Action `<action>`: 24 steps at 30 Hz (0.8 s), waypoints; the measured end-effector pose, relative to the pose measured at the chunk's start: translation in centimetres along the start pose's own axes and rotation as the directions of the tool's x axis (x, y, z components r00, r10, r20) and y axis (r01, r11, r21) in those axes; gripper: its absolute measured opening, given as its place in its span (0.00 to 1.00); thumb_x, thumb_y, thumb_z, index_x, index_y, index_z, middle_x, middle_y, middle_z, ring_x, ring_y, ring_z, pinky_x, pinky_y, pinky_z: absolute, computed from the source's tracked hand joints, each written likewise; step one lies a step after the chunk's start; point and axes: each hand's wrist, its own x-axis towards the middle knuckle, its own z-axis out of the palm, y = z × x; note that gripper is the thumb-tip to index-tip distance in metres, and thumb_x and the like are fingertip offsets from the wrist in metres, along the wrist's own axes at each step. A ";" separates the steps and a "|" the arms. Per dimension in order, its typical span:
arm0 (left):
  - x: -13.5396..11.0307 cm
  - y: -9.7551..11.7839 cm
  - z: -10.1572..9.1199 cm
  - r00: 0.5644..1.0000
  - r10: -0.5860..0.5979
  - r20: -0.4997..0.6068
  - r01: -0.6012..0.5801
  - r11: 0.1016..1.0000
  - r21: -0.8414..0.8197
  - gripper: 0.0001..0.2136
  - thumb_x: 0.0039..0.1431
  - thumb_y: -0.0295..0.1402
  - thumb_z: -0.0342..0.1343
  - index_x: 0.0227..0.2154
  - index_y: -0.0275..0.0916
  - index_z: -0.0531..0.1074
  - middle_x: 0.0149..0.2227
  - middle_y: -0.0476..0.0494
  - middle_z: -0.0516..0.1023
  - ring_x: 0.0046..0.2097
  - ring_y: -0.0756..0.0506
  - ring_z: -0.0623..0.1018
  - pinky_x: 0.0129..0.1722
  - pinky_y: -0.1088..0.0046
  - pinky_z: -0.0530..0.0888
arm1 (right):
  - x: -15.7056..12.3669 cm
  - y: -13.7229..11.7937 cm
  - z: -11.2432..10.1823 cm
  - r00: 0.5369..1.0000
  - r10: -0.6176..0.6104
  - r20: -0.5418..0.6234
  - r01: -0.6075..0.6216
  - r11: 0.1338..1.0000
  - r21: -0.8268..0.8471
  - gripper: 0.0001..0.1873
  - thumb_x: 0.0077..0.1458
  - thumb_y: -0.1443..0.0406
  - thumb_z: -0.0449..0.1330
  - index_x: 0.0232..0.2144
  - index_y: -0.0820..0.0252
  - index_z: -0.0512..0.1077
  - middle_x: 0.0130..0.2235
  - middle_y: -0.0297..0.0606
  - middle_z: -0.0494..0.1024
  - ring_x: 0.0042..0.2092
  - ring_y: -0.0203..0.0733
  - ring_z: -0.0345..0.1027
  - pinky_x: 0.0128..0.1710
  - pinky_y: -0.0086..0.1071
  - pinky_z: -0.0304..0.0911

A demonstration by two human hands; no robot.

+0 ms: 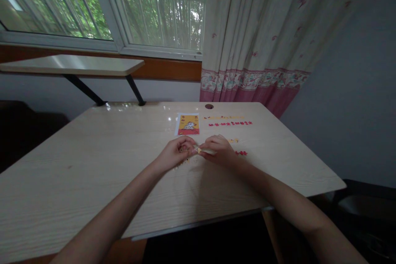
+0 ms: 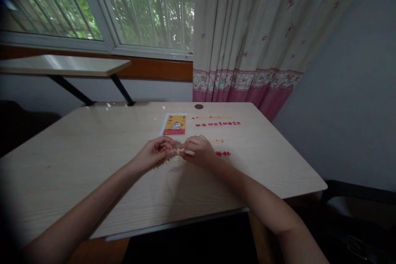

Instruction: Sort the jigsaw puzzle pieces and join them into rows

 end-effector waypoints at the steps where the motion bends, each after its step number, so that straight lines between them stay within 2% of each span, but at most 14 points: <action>1: 0.0 0.1 -0.1 0.999 0.034 -0.013 -0.033 0.998 0.057 0.11 0.50 0.37 0.58 0.34 0.37 0.68 0.28 0.48 0.73 0.29 0.51 0.71 0.29 0.75 0.67 | 0.1 0.2 -0.3 1.000 -0.009 -0.010 0.009 1.000 -0.016 0.10 0.52 0.58 0.58 0.32 0.58 0.73 0.30 0.36 0.74 0.32 0.35 0.66 0.33 0.30 0.55; 4: 0.0 0.5 -0.6 0.988 0.153 -0.018 -0.140 0.935 0.325 0.09 0.52 0.37 0.56 0.34 0.38 0.71 0.34 0.44 0.74 0.37 0.47 0.72 0.38 0.70 0.68 | 0.3 1.2 -1.7 0.997 -0.042 -0.065 0.036 0.995 -0.092 0.09 0.52 0.59 0.58 0.31 0.58 0.74 0.29 0.36 0.74 0.32 0.36 0.65 0.33 0.31 0.56; 7: -0.1 0.7 -1.1 0.961 0.230 0.153 -0.276 0.773 0.571 0.08 0.56 0.36 0.52 0.32 0.38 0.72 0.32 0.44 0.75 0.39 0.46 0.71 0.42 0.67 0.66 | 0.1 3.0 -4.1 0.995 -0.048 -0.088 0.034 0.986 -0.163 0.09 0.52 0.58 0.58 0.31 0.56 0.74 0.28 0.36 0.74 0.30 0.36 0.65 0.33 0.32 0.57; 9: -0.1 0.7 -1.3 0.933 0.238 0.270 -0.359 0.672 0.647 0.09 0.58 0.35 0.50 0.32 0.38 0.73 0.32 0.44 0.75 0.39 0.45 0.71 0.42 0.66 0.65 | -0.4 4.4 -5.8 0.998 -0.022 -0.067 0.009 0.982 -0.187 0.08 0.51 0.58 0.59 0.31 0.54 0.74 0.29 0.36 0.74 0.31 0.37 0.65 0.33 0.33 0.58; 13: -0.1 0.7 -1.2 0.916 0.220 0.337 -0.401 0.565 0.721 0.11 0.57 0.39 0.51 0.36 0.38 0.73 0.34 0.42 0.75 0.40 0.44 0.69 0.42 0.65 0.65 | -1.8 6.6 -8.0 0.984 0.079 -0.157 -0.106 0.979 -0.173 0.07 0.50 0.59 0.60 0.32 0.54 0.74 0.31 0.38 0.73 0.34 0.40 0.66 0.36 0.36 0.60; 16: -0.1 0.6 -1.1 0.914 0.204 0.350 -0.404 0.529 0.746 0.14 0.55 0.43 0.52 0.38 0.38 0.73 0.34 0.42 0.74 0.40 0.43 0.69 0.42 0.65 0.65 | -2.5 7.0 -7.9 0.963 0.123 -0.241 -0.167 0.971 -0.170 0.07 0.50 0.59 0.60 0.31 0.55 0.74 0.31 0.39 0.72 0.34 0.41 0.66 0.35 0.37 0.62; 18: 0.0 0.6 -1.1 0.915 0.194 0.354 -0.402 0.514 0.757 0.16 0.54 0.44 0.53 0.38 0.38 0.73 0.35 0.41 0.74 0.41 0.43 0.69 0.42 0.65 0.64 | -2.7 6.8 -7.3 0.954 0.108 -0.278 -0.158 0.973 -0.165 0.06 0.50 0.60 0.60 0.31 0.56 0.74 0.31 0.39 0.72 0.34 0.40 0.66 0.36 0.37 0.63; 22: 0.0 0.4 -1.1 0.916 0.167 0.365 -0.398 0.499 0.770 0.16 0.53 0.45 0.54 0.37 0.38 0.74 0.35 0.41 0.74 0.40 0.43 0.69 0.41 0.65 0.65 | -2.8 6.1 -6.5 0.968 0.041 -0.249 -0.074 0.989 -0.126 0.07 0.48 0.62 0.62 0.33 0.56 0.74 0.32 0.39 0.71 0.34 0.39 0.66 0.37 0.36 0.63; 24: 0.0 0.3 -1.1 0.915 0.164 0.369 -0.400 0.494 0.772 0.15 0.53 0.44 0.54 0.37 0.38 0.74 0.34 0.42 0.73 0.40 0.43 0.68 0.41 0.66 0.64 | -3.0 6.0 -6.6 0.975 0.078 -0.206 -0.102 0.989 -0.108 0.08 0.49 0.61 0.61 0.33 0.56 0.74 0.32 0.39 0.71 0.35 0.39 0.65 0.37 0.36 0.63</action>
